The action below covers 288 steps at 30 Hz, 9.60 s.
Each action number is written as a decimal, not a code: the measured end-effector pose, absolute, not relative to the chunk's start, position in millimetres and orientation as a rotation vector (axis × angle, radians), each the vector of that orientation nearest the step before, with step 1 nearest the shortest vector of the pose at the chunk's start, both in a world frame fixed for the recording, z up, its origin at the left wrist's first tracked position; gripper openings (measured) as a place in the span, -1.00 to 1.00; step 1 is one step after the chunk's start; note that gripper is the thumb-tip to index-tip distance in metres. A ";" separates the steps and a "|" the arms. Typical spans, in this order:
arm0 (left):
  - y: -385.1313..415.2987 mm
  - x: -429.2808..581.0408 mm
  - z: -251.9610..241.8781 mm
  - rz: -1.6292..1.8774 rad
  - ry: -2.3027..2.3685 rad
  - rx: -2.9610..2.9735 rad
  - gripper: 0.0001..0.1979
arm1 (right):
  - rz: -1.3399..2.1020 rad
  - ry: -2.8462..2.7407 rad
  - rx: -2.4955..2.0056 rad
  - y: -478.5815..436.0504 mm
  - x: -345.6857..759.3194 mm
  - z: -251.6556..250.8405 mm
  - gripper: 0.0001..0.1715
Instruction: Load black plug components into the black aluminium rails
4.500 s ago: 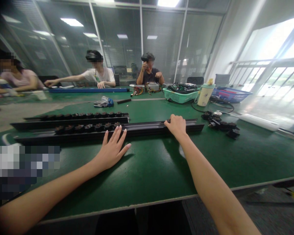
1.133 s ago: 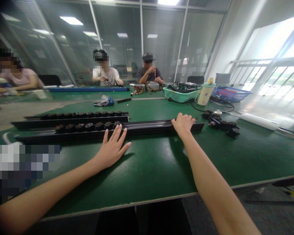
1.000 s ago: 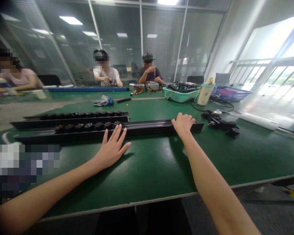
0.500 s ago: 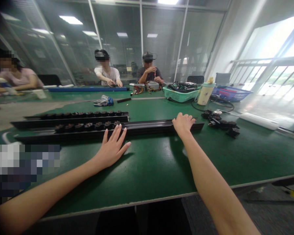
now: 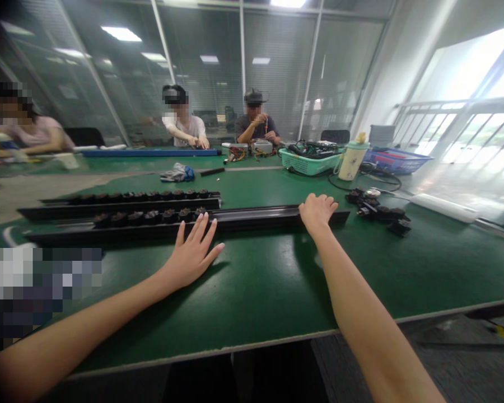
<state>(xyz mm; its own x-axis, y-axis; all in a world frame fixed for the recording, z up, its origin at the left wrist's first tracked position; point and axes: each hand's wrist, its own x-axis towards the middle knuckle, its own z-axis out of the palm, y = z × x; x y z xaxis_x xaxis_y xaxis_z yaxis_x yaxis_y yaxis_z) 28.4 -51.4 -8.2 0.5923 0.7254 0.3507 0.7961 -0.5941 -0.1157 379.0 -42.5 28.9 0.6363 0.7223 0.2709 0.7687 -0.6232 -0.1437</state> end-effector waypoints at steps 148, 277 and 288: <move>-53.6 27.9 -6.1 -0.386 -1.285 -2.596 -0.22 | -0.300 -0.620 -2.497 -44.7 484.7 2.5 -0.56; -43.6 11.5 -3.9 -0.424 -1.554 -2.183 -0.06 | -0.151 -2.750 -1.511 16.4 157.0 92.8 -0.71; -43.9 10.1 -2.6 -0.450 -1.560 -2.216 -0.06 | -0.137 -2.726 -1.564 9.9 164.1 95.9 -0.70</move>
<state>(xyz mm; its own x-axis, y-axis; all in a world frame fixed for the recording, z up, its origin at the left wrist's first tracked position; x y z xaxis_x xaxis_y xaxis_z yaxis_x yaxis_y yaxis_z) 10.1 -43.9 -2.6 0.3282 0.8183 0.4718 0.9439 -0.3030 -0.1309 164.1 9.9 95.9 -0.5059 0.8617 0.0395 0.8613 0.5022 0.0776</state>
